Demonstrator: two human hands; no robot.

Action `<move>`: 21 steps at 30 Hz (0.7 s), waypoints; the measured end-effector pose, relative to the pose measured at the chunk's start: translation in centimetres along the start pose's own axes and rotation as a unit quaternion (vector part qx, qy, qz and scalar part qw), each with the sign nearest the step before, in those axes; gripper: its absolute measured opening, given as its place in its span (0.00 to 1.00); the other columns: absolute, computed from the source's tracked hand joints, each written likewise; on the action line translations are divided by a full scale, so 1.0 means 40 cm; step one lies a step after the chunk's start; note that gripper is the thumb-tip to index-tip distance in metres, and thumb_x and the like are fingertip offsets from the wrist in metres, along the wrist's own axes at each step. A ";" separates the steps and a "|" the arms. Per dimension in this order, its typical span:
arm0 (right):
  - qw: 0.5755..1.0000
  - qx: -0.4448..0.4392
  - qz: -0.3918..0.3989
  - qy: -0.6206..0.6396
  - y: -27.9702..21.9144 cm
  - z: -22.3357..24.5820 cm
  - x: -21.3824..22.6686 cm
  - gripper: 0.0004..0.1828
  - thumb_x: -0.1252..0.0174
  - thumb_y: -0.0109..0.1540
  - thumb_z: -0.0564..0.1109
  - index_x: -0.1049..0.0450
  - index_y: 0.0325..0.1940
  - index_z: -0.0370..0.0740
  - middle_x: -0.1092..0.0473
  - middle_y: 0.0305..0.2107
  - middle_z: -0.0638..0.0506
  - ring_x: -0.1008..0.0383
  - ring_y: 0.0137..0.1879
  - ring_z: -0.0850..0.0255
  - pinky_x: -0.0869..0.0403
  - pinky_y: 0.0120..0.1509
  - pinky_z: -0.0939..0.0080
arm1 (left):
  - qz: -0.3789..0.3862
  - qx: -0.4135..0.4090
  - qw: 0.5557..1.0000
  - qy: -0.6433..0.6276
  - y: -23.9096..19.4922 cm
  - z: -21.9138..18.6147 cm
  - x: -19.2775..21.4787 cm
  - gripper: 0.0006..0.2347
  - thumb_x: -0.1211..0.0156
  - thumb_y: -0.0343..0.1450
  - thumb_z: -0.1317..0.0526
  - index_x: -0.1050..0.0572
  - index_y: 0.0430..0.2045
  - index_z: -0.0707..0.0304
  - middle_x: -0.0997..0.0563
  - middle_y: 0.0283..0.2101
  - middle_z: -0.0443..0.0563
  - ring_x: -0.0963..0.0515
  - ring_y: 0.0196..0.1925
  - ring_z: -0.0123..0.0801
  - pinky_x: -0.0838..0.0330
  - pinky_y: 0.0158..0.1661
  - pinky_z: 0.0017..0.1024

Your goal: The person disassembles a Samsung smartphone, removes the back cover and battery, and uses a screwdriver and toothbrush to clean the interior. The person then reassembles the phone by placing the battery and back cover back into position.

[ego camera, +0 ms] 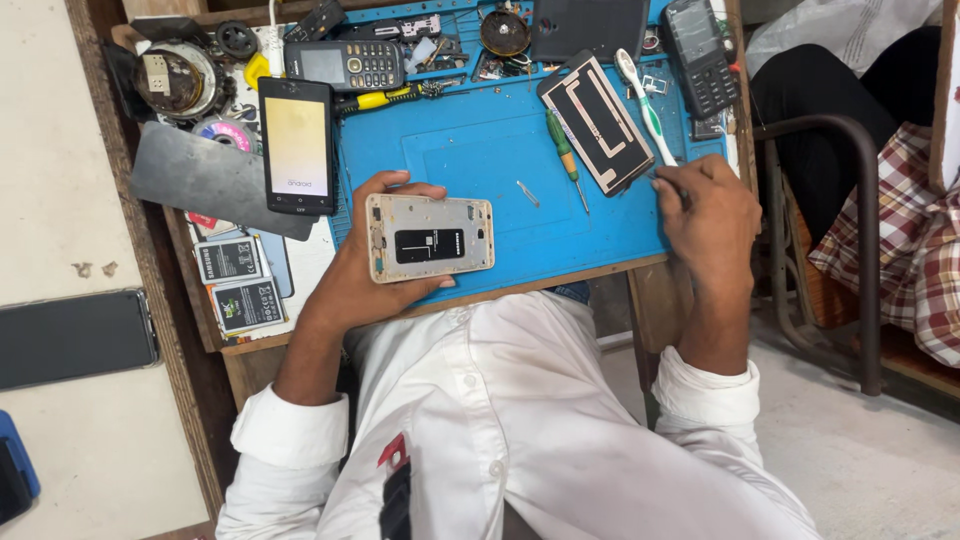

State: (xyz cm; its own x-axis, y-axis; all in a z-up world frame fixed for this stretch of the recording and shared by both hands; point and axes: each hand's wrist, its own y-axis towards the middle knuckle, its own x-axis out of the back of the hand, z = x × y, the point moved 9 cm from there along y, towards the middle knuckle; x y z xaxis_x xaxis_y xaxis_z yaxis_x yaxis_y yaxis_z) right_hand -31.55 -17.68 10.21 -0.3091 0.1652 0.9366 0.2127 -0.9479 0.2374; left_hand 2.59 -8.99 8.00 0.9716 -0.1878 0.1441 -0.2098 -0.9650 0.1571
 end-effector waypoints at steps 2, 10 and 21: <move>0.999 0.019 -0.010 -0.031 -0.001 0.011 -0.002 0.07 0.30 0.64 0.44 0.16 0.45 0.46 0.26 0.38 0.52 0.24 0.38 0.57 0.27 0.43 0.57 | -0.018 0.005 1.000 -0.023 -0.001 0.011 0.004 0.45 0.21 0.60 0.70 0.53 0.67 0.62 0.30 0.67 0.61 0.27 0.69 0.45 0.28 0.67 0.40; 0.999 -0.035 0.014 -0.016 0.016 -0.003 -0.018 0.05 0.32 0.55 0.42 0.19 0.35 0.44 0.27 0.33 0.51 0.25 0.34 0.56 0.28 0.40 0.55 | -0.124 -0.029 0.991 -0.038 -0.008 0.027 0.044 0.42 0.23 0.64 0.72 0.52 0.65 0.59 0.33 0.69 0.64 0.27 0.72 0.47 0.25 0.68 0.43; 0.991 -0.005 0.075 0.111 0.001 -0.026 -0.011 0.04 0.36 0.58 0.35 0.25 0.36 0.37 0.27 0.33 0.50 0.25 0.34 0.64 0.29 0.36 0.64 | -0.121 -0.050 0.991 0.000 -0.005 0.010 0.035 0.41 0.21 0.64 0.71 0.51 0.64 0.59 0.32 0.68 0.64 0.28 0.71 0.48 0.25 0.69 0.42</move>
State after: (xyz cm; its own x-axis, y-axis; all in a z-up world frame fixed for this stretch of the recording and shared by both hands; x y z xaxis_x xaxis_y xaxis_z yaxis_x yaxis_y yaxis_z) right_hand -32.36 -18.05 9.55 -0.4719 -0.0402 0.8807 0.2629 -0.9599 0.0971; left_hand 4.04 -9.14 7.76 0.9949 0.0465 0.0899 0.0192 -0.9587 0.2838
